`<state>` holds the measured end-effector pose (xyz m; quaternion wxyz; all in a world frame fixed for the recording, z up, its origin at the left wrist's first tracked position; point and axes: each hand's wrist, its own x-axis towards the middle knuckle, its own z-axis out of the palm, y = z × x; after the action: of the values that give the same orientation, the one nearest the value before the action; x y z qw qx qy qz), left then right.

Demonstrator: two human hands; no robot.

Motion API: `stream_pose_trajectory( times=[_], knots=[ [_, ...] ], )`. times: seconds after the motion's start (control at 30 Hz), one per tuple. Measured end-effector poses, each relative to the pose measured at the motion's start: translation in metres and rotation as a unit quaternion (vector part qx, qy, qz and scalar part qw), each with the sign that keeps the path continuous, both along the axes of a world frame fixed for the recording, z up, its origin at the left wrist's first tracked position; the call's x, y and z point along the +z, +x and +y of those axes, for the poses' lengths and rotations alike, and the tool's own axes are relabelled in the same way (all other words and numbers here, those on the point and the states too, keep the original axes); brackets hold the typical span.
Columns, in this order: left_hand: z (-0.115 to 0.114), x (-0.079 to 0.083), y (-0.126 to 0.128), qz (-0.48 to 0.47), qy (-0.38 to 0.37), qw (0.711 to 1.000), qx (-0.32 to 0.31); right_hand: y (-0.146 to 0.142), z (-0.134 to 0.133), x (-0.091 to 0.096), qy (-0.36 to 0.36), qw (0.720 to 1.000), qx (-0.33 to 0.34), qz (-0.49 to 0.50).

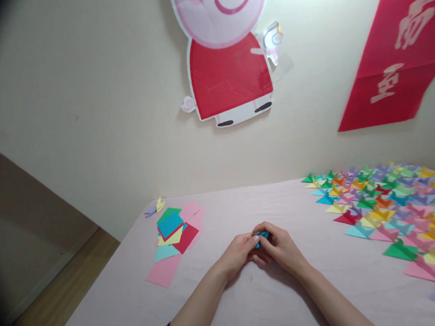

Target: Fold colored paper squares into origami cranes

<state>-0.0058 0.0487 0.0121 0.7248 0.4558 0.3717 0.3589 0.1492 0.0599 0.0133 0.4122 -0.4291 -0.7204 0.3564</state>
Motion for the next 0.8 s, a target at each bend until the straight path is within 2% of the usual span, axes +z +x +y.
stream_pose_trajectory(
  times=[0.2, 0.47, 0.6, 0.8],
  knots=[
    [-0.001, -0.012, 0.009, 0.020, 0.016, 0.998, 0.052, -0.001, 0.000, 0.003, -0.022, 0.998, -0.054, 0.030],
    [-0.005, -0.028, 0.015, 0.080, 0.063, 0.987, 0.124, -0.002, -0.002, 0.004, -0.024, 0.997, -0.067, 0.042],
    [-0.005, -0.028, 0.017, 0.103, 0.068, 0.983, 0.133, -0.002, -0.001, 0.001, -0.025, 0.994, -0.093, 0.049],
    [-0.006, -0.019, 0.019, 0.073, 0.062, 0.988, 0.119, 0.001, 0.004, -0.006, -0.031, 0.993, -0.109, 0.041]
  ],
)
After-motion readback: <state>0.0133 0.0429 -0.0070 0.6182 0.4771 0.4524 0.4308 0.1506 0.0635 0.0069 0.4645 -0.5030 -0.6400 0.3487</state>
